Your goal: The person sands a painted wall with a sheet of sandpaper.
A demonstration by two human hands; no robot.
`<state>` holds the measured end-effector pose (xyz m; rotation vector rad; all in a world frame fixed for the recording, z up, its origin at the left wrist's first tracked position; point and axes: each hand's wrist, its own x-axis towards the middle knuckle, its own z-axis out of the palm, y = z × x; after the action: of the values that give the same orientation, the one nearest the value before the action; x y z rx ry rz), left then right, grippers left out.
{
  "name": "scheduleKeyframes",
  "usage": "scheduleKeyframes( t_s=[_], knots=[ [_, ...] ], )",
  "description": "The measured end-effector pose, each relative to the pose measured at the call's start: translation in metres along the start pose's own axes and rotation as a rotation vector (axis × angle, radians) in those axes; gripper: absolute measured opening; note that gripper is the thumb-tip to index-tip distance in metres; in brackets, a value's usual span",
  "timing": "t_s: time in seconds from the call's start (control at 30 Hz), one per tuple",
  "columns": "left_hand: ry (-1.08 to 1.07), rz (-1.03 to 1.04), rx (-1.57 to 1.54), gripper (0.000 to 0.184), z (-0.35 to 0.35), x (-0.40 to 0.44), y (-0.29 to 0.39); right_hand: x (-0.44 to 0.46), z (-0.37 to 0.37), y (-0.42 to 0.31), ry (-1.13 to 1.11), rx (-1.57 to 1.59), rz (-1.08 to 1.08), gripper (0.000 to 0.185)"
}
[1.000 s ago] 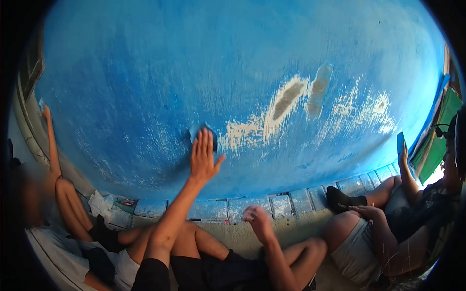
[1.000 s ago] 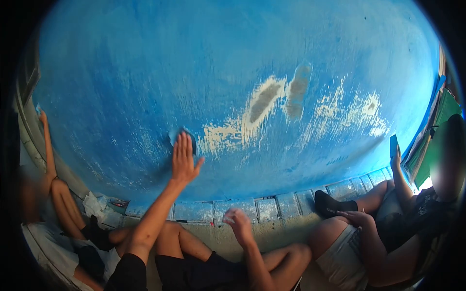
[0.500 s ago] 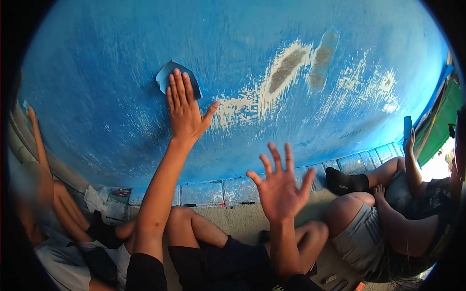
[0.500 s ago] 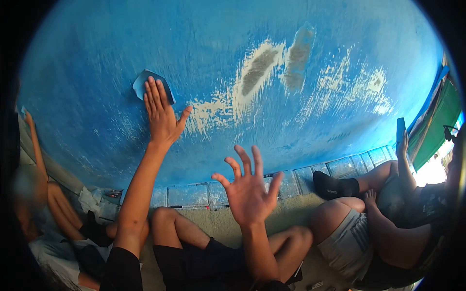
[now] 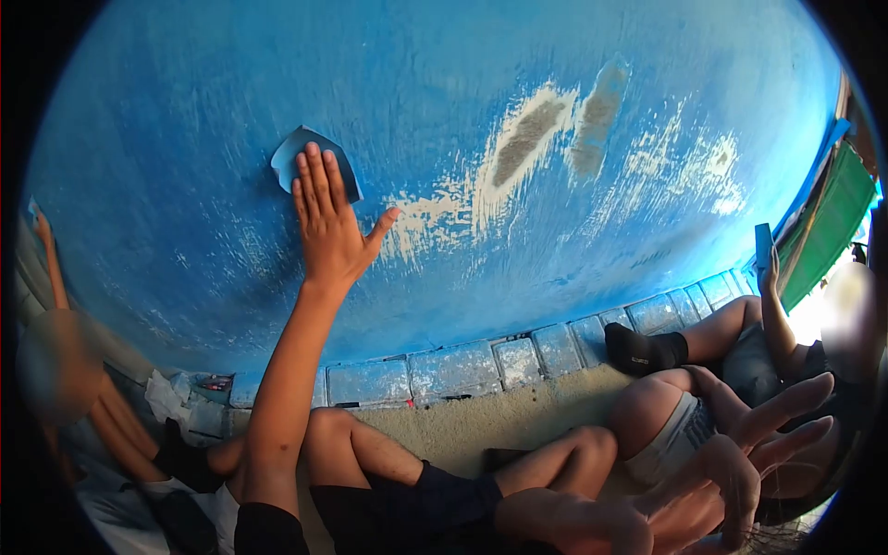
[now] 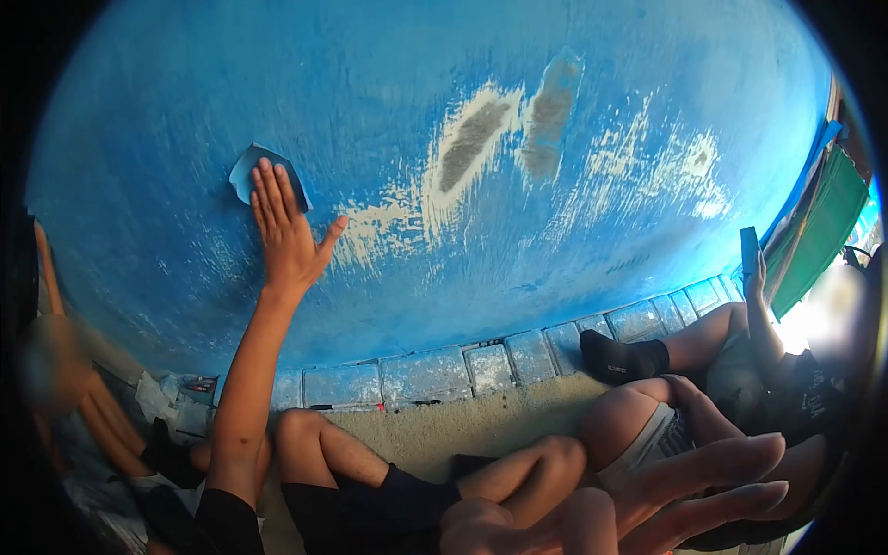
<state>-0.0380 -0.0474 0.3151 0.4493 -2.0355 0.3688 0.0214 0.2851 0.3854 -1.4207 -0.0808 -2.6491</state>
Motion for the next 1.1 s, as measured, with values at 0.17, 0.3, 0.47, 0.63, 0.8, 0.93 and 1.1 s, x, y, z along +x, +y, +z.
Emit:
scheduleKeyframes(
  t_s=[0.17,0.3,0.47,0.63,0.8,0.93,1.1],
  knots=[
    [-0.016,-0.009,0.008,0.103,0.002,-0.001,-0.002,-0.002,0.007,0.003,-0.008,-0.008,0.0,0.076],
    [-0.021,-0.012,-0.009,0.103,0.0,-0.001,-0.001,-0.004,0.011,0.005,-0.015,-0.016,0.005,0.076],
    [-0.026,-0.022,-0.016,0.102,-0.001,-0.001,-0.001,-0.007,0.015,0.005,-0.024,-0.022,0.004,0.075],
    [-0.035,-0.02,-0.01,0.1,-0.002,-0.001,-0.001,-0.01,0.019,0.003,-0.034,-0.031,0.005,0.075],
    [-0.035,-0.02,-0.008,0.1,-0.004,0.0,0.0,-0.01,0.023,0.003,-0.032,-0.043,-0.001,0.075],
    [-0.035,-0.021,-0.017,0.101,-0.005,-0.001,0.0,-0.011,0.025,0.005,-0.033,-0.051,-0.004,0.075],
    [-0.026,-0.04,-0.024,0.101,-0.005,-0.003,0.001,-0.013,0.028,0.004,-0.036,-0.053,-0.006,0.075]
  ],
)
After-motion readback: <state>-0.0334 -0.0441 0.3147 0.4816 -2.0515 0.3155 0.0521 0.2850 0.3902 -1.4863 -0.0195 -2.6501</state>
